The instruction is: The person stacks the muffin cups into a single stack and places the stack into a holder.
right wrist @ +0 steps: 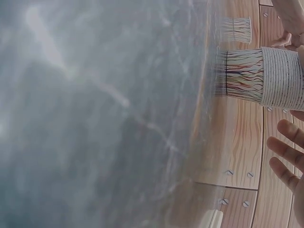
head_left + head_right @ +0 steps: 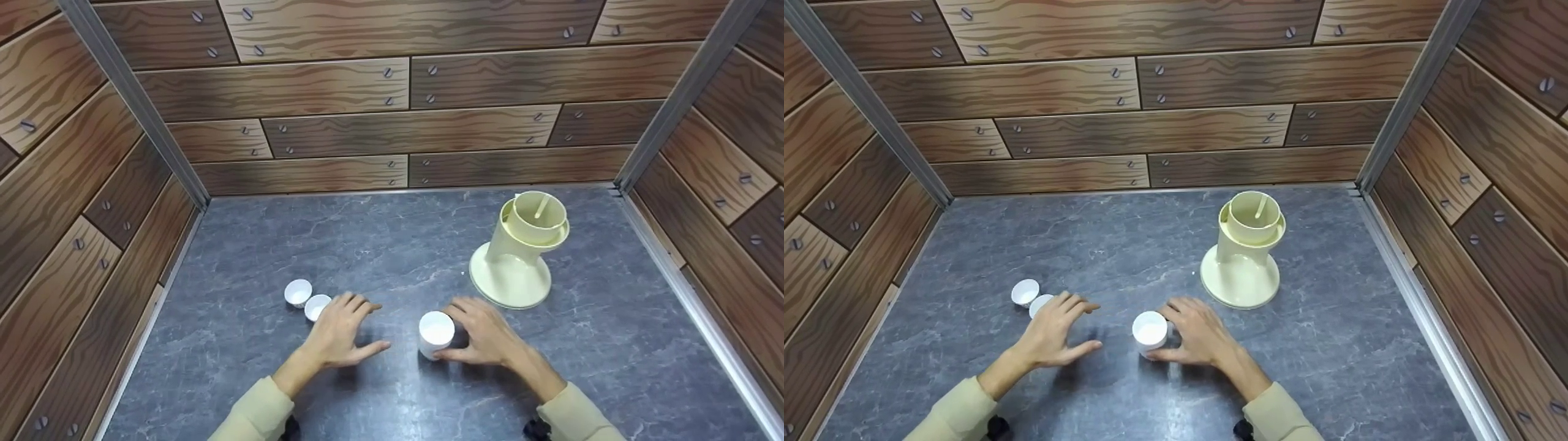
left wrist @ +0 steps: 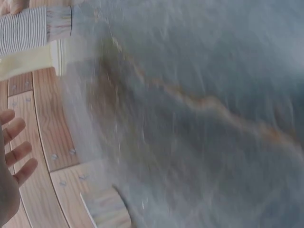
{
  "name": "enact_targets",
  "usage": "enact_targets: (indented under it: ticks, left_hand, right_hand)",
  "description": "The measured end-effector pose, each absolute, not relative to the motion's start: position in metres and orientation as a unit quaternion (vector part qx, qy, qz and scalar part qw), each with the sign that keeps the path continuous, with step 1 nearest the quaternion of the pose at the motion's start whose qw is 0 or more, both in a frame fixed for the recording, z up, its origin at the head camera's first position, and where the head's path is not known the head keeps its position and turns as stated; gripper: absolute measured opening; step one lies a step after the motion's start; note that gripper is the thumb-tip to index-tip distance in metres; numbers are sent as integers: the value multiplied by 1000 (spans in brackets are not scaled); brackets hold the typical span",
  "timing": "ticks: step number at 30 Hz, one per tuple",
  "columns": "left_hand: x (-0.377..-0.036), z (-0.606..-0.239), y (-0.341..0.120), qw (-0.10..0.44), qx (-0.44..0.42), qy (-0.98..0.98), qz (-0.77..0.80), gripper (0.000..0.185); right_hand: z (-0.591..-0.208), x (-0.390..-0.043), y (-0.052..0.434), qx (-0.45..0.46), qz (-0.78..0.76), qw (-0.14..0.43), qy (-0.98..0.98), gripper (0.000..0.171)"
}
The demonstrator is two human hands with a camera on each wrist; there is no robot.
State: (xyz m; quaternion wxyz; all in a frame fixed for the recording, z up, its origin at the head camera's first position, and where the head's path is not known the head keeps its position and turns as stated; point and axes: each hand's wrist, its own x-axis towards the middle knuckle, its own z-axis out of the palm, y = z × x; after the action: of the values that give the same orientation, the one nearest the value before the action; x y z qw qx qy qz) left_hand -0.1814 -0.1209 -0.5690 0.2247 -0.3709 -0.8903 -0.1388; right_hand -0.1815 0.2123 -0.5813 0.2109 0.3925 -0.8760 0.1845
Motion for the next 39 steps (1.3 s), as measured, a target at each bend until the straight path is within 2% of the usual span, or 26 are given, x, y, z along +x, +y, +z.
enact_targets:
  ticks: [21, 34, 39]
  left_hand:
    - [-192, -552, -170, 196, -365, -905, -97, 70]
    - [-204, -551, -197, 169, -337, -924, -64, 73]
    - [-209, -553, -202, 174, -342, -923, -41, 74]
  right_hand:
    - [-581, -181, 212, 390, 179, 199, -881, 71]
    - [-582, -181, 213, 386, 183, 198, -882, 70]
    - [-583, -182, 213, 392, 183, 203, -879, 70]
